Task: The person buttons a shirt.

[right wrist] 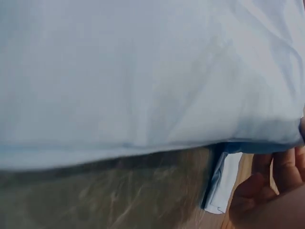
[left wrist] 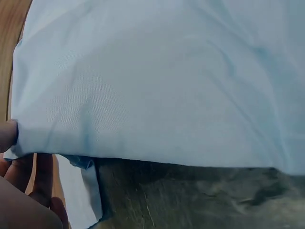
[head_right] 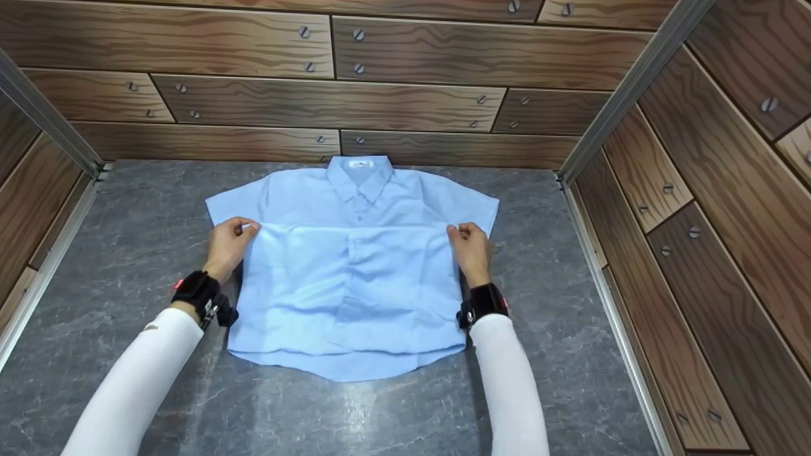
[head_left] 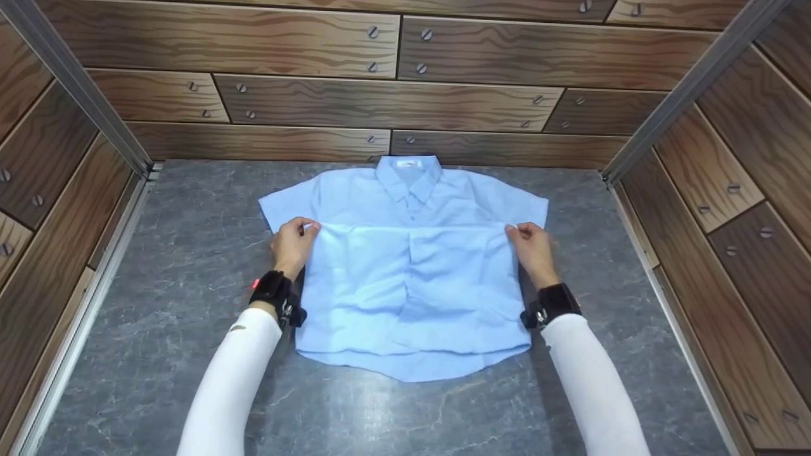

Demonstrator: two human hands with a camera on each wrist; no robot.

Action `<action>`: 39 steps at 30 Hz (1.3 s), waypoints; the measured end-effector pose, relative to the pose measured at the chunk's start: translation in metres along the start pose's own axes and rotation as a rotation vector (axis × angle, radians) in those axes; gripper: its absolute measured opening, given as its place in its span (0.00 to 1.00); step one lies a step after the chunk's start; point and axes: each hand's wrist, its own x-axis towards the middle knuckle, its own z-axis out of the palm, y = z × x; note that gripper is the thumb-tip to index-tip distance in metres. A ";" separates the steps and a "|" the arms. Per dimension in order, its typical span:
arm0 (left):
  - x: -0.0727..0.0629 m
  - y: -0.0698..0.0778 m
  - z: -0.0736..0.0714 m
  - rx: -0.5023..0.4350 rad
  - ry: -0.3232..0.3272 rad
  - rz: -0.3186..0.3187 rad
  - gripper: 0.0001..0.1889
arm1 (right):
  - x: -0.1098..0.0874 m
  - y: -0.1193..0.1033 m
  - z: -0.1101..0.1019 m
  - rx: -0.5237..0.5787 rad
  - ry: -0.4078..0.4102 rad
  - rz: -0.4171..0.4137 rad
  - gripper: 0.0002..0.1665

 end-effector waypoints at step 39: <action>-0.098 0.022 0.067 0.257 -0.574 0.876 0.06 | -0.122 -0.052 0.072 -0.436 -0.734 -0.833 0.07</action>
